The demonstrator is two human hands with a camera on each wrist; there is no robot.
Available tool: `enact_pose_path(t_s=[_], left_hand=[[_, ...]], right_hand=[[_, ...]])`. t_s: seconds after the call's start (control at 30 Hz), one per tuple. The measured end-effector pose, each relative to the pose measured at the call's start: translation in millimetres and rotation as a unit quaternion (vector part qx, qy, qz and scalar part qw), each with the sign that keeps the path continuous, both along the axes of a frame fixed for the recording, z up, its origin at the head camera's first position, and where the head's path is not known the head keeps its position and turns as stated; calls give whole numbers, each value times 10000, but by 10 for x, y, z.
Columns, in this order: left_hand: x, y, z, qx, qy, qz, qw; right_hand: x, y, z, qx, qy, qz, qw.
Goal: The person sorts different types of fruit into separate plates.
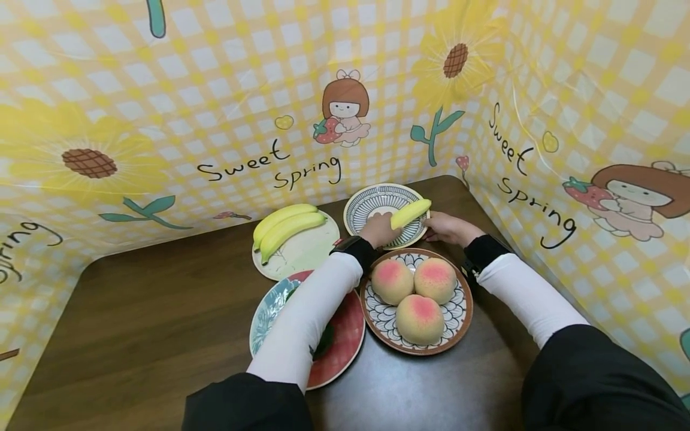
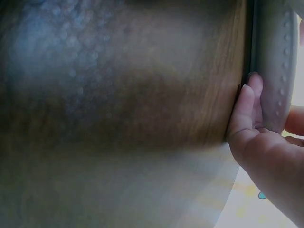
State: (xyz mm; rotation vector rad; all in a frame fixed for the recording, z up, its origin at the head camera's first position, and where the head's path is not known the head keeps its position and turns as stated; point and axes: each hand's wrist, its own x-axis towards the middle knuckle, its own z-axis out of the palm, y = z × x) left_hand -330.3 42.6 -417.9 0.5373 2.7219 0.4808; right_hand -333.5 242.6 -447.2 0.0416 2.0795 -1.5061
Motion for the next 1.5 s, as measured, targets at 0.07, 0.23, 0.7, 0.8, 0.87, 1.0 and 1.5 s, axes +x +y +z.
enact_pose_path(t_s=[0.07, 0.23, 0.7, 0.8, 0.87, 1.0, 1.5], left_hand=[[18, -32, 26, 127, -78, -94, 9998], [-10, -132, 81, 103, -254, -321, 9991], [-320, -1265, 620, 604, 247, -141, 9978], [-359, -1617, 641, 555, 217, 185, 9981], [-358, -1835, 619, 488, 184, 368, 9980], [-281, -2210, 554, 463, -16, 794, 9958], [-188, -2382, 120, -723, 382, 959, 9920]], right_hand=[[12, -3, 4, -11, -31, -16, 10000], [18, -7, 3, 46, -56, 6, 10000], [30, 12, 32, -41, 33, 77, 10000], [32, 14, 32, -22, 49, 68, 10000], [35, 7, 29, 23, 36, 67, 10000], [41, -20, 25, 82, 5, 84, 9999], [59, -11, 14, 100, 75, 95, 9999]])
